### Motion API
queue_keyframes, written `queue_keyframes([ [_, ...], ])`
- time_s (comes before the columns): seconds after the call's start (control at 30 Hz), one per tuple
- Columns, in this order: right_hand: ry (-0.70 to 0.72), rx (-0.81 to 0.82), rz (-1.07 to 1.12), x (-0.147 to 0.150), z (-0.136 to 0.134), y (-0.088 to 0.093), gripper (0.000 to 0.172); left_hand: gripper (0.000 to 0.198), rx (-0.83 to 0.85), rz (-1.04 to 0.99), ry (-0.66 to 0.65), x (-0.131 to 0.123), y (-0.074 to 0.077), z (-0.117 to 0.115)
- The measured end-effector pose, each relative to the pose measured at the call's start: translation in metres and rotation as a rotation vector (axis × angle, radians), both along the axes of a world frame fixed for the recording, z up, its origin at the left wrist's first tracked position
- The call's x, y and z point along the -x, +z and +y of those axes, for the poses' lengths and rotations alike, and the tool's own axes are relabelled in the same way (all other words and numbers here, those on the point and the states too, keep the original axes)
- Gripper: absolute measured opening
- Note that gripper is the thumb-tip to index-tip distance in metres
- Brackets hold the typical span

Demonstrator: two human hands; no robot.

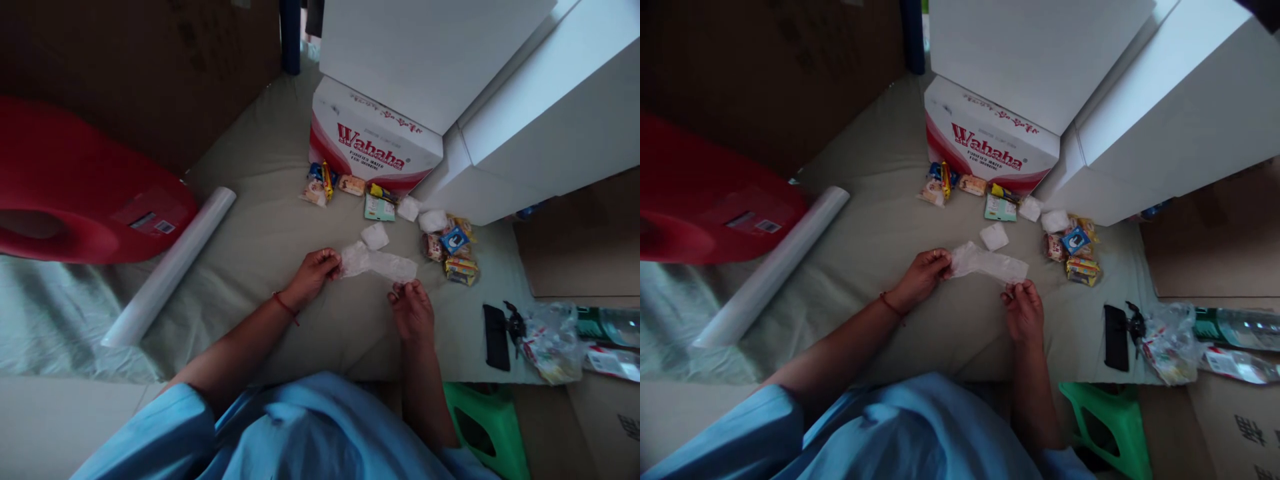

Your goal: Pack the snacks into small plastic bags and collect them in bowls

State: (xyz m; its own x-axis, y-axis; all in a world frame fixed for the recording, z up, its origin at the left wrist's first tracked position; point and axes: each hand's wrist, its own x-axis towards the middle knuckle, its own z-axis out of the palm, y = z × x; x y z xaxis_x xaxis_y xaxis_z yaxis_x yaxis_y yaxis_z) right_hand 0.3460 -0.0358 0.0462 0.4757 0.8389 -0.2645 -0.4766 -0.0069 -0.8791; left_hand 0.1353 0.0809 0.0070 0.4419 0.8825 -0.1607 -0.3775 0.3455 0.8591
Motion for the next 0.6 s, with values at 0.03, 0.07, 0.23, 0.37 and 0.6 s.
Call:
queue_keyframes([
  [0.03,0.005,0.017,-0.022,-0.003,0.0,0.003,0.031,0.034,0.033,-0.017,-0.025,0.002,0.001,0.001],
  [0.07,0.011,0.027,-0.038,-0.005,-0.001,0.006,0.032,0.034,0.075,-0.041,-0.058,0.005,0.001,0.002],
  [0.23,0.027,-0.078,0.051,-0.008,-0.002,0.029,0.036,0.03,0.176,-0.117,-0.133,0.016,0.006,0.009],
  [0.37,0.114,-0.107,0.132,-0.004,0.0,0.051,0.033,0.028,-0.034,-0.058,0.167,0.019,0.019,0.01],
  [0.6,0.394,-0.227,0.359,-0.001,0.004,0.076,0.032,0.025,-0.711,0.215,0.112,0.012,0.072,-0.019],
])
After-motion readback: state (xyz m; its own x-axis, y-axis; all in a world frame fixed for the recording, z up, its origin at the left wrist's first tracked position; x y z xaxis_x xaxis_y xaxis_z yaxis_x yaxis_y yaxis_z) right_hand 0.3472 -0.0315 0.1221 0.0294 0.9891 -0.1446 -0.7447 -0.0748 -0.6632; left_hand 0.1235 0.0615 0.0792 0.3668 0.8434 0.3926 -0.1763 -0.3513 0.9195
